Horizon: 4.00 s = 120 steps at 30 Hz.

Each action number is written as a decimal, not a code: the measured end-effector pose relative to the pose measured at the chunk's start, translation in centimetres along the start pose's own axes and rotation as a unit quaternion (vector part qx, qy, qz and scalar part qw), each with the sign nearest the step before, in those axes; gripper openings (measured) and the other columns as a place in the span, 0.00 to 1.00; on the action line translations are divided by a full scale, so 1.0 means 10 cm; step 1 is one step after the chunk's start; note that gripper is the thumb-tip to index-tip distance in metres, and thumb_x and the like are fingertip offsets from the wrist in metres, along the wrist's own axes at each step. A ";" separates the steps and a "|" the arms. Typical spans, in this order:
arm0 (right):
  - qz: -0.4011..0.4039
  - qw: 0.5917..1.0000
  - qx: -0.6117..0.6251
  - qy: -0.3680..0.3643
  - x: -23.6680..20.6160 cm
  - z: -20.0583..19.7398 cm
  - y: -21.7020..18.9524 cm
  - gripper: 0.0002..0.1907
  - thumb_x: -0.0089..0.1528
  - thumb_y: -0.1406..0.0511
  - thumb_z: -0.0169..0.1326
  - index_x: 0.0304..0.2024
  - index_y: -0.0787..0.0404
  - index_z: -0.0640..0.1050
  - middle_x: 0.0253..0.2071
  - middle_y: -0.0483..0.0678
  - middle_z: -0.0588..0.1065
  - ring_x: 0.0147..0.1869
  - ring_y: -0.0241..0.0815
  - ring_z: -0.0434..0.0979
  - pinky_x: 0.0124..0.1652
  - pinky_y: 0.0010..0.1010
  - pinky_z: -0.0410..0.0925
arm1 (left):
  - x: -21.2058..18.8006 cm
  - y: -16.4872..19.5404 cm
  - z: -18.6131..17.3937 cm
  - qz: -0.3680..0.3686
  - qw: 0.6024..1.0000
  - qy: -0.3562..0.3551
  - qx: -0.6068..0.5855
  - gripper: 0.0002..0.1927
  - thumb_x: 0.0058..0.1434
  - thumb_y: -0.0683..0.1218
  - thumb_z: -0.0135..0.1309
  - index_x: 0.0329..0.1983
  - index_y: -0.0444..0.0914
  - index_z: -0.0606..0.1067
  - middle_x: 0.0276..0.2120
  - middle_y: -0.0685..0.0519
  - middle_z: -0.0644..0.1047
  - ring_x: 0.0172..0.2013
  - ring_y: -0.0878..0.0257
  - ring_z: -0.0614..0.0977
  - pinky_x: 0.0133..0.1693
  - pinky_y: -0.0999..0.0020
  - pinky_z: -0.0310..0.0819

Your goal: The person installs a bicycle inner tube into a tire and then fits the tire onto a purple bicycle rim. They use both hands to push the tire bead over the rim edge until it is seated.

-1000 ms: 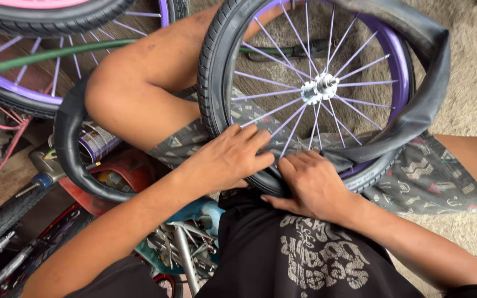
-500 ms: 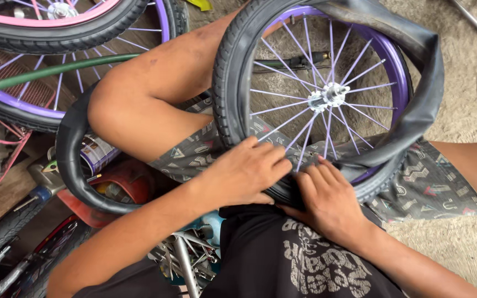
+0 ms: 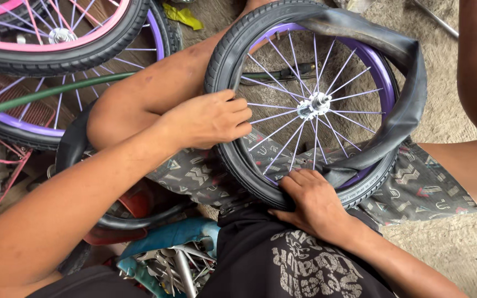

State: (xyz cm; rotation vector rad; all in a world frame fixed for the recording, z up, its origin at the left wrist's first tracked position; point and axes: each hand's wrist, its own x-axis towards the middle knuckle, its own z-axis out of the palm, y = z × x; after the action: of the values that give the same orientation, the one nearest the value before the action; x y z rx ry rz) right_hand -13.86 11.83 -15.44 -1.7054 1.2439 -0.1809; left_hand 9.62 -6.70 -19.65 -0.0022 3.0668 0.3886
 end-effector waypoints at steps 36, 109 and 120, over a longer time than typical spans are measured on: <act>0.101 0.924 0.358 -0.091 0.93 0.03 0.11 0.25 0.57 0.57 0.67 0.48 0.69 0.79 0.38 0.54 0.80 0.43 0.41 0.78 0.47 0.31 0.73 | 0.00 -0.41 0.30 0.079 0.992 -0.094 -0.015 0.06 0.49 0.49 0.59 0.27 0.46 0.75 0.30 0.62 0.75 0.43 0.63 0.76 0.51 0.65 0.67; -0.302 0.933 -0.185 -0.058 1.86 -0.18 0.89 0.49 0.60 0.43 0.52 0.69 0.74 0.62 0.72 0.65 0.62 0.79 0.61 0.55 0.75 0.50 0.46 | -0.22 0.46 0.33 -0.108 0.984 0.119 -0.071 0.06 0.56 0.44 0.51 0.37 0.42 0.72 0.38 0.53 0.72 0.45 0.58 0.76 0.51 0.62 0.70; -0.232 0.943 -0.238 -0.005 1.91 -0.21 0.96 0.64 0.55 0.28 0.44 0.68 0.80 0.60 0.69 0.73 0.60 0.77 0.67 0.51 0.71 0.52 0.42 | -0.21 0.41 0.41 -0.126 0.981 0.142 -0.041 0.01 0.61 0.44 0.52 0.35 0.43 0.72 0.38 0.55 0.73 0.44 0.59 0.76 0.57 0.60 0.69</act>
State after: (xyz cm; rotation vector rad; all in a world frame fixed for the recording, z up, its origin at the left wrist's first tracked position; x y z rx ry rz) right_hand -12.52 -4.52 -29.25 -2.4083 0.8985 -0.1572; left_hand 11.94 -1.75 -22.52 -0.4844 3.2625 0.5403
